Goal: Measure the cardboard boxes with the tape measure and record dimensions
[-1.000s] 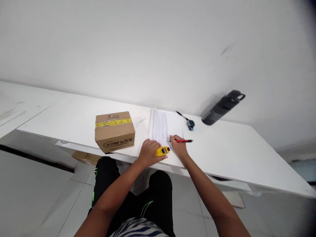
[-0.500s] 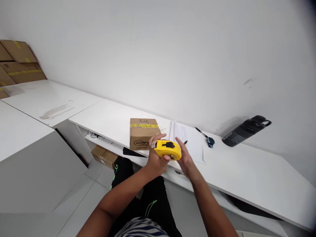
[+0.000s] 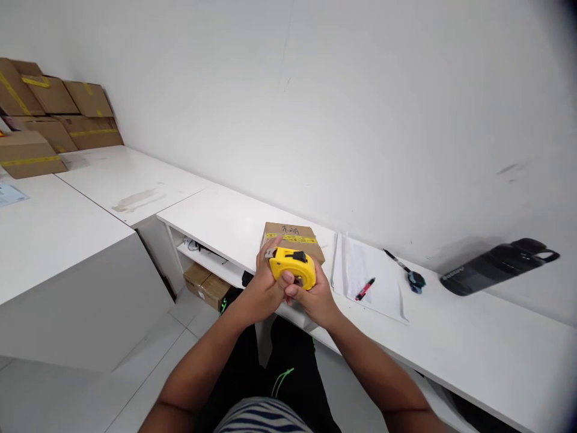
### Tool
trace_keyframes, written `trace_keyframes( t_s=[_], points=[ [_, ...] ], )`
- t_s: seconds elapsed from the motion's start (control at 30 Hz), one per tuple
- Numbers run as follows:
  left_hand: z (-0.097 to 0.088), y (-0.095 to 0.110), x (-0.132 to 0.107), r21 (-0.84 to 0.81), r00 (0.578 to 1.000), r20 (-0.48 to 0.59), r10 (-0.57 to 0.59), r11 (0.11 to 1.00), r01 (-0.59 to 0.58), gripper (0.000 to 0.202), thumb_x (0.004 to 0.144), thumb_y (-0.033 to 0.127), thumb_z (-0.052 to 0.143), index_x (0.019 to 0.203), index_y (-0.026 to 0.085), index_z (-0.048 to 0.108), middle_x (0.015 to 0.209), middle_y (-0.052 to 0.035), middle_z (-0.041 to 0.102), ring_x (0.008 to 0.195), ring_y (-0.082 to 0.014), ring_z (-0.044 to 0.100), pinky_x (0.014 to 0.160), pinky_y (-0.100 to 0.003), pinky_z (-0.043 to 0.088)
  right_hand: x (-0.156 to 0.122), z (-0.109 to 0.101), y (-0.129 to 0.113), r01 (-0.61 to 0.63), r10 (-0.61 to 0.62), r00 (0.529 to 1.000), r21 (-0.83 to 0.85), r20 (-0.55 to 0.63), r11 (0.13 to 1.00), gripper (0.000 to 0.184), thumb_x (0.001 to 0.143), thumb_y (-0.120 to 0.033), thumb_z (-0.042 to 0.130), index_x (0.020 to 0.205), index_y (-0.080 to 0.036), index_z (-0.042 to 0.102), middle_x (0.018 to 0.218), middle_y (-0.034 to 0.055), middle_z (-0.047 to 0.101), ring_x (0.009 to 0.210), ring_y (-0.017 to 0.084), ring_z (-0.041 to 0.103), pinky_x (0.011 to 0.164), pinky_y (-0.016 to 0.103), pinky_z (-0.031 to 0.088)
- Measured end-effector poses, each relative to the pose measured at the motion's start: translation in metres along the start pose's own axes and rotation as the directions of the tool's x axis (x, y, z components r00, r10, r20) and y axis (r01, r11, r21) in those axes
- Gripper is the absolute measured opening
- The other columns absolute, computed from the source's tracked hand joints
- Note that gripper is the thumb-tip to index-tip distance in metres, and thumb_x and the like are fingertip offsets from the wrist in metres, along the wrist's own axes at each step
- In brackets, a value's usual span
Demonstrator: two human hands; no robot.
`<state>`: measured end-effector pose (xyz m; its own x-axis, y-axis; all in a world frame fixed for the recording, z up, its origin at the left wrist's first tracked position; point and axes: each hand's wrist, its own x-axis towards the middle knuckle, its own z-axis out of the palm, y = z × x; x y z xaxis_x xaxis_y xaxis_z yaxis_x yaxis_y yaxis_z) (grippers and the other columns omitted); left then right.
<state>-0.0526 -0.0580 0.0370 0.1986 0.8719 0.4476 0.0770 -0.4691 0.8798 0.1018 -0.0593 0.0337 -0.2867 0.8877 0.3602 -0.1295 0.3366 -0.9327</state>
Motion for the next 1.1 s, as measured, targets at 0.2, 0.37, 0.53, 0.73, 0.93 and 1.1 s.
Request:
trace_keyframes(
  t_s=[0.2,0.37,0.53,0.73,0.93,1.1],
  points=[
    [-0.004,-0.001,0.007,-0.145,0.979,0.086,-0.183,0.970,0.194,0.061,0.078,0.066,0.063,0.121,0.022,0.061,0.131,-0.0116,0.059,0.135,-0.0322,0.043,0.112,-0.046,0.033,0.021,-0.043,-0.021,0.254,-0.228,0.967,-0.552,0.118,0.794,0.049,0.072,-0.040,0.080,0.115,-0.028,0.059,0.115,0.0067,0.069,0.105,0.027,0.067,0.089,0.042,0.055],
    [-0.021,0.000,0.037,-0.262,0.931,0.017,-0.364,0.897,0.355,0.041,0.071,0.055,0.075,0.078,0.018,0.060,0.075,-0.0007,0.064,0.077,-0.0162,0.062,0.077,-0.030,0.048,0.043,-0.087,-0.039,0.354,-0.115,0.931,-0.781,0.347,0.515,0.042,0.082,-0.028,0.065,0.124,-0.027,0.058,0.119,0.0062,0.071,0.098,0.024,0.071,0.081,0.038,0.058],
    [-0.024,0.007,0.061,-0.140,0.928,0.156,-0.339,0.922,0.361,0.038,0.072,0.051,0.075,0.088,0.018,0.063,0.082,-0.0010,0.064,0.075,-0.0131,0.057,0.069,-0.025,0.043,0.045,-0.092,-0.045,0.402,-0.105,0.907,-0.763,0.408,0.506,0.045,0.086,-0.031,0.062,0.130,-0.028,0.055,0.122,0.0057,0.069,0.104,0.023,0.070,0.082,0.037,0.058],
    [-0.024,-0.003,0.062,-0.093,0.936,0.114,-0.332,0.935,0.343,0.036,0.072,0.045,0.076,0.067,0.018,0.052,0.061,0.0045,0.049,0.057,-0.0089,0.042,0.056,-0.023,0.031,0.038,-0.118,-0.051,0.263,-0.007,0.942,-0.729,0.334,0.632,0.042,0.083,-0.038,0.065,0.123,-0.027,0.058,0.121,0.0066,0.069,0.108,0.025,0.067,0.088,0.040,0.056],
    [-0.060,-0.054,0.098,-0.077,0.855,-0.082,-0.511,0.859,0.506,0.041,0.072,0.053,0.067,0.063,0.020,0.046,0.059,0.0044,0.043,0.055,-0.0107,0.040,0.058,-0.027,0.035,0.065,-0.217,-0.042,-0.243,0.269,0.962,-0.576,-0.042,0.781,0.050,0.069,-0.045,0.077,0.109,-0.023,0.058,0.105,0.0072,0.070,0.093,0.025,0.066,0.074,0.038,0.055],
    [-0.035,-0.087,0.115,0.176,0.800,-0.077,-0.595,0.782,0.599,0.045,0.070,0.060,0.067,0.078,0.020,0.048,0.083,-0.0037,0.057,0.077,-0.0187,0.053,0.065,-0.029,0.039,0.086,-0.219,-0.006,-0.284,0.376,0.927,-0.656,0.000,0.699,0.047,0.069,-0.044,0.075,0.103,-0.023,0.051,0.097,0.0049,0.066,0.087,0.023,0.062,0.067,0.033,0.051]
  ],
)
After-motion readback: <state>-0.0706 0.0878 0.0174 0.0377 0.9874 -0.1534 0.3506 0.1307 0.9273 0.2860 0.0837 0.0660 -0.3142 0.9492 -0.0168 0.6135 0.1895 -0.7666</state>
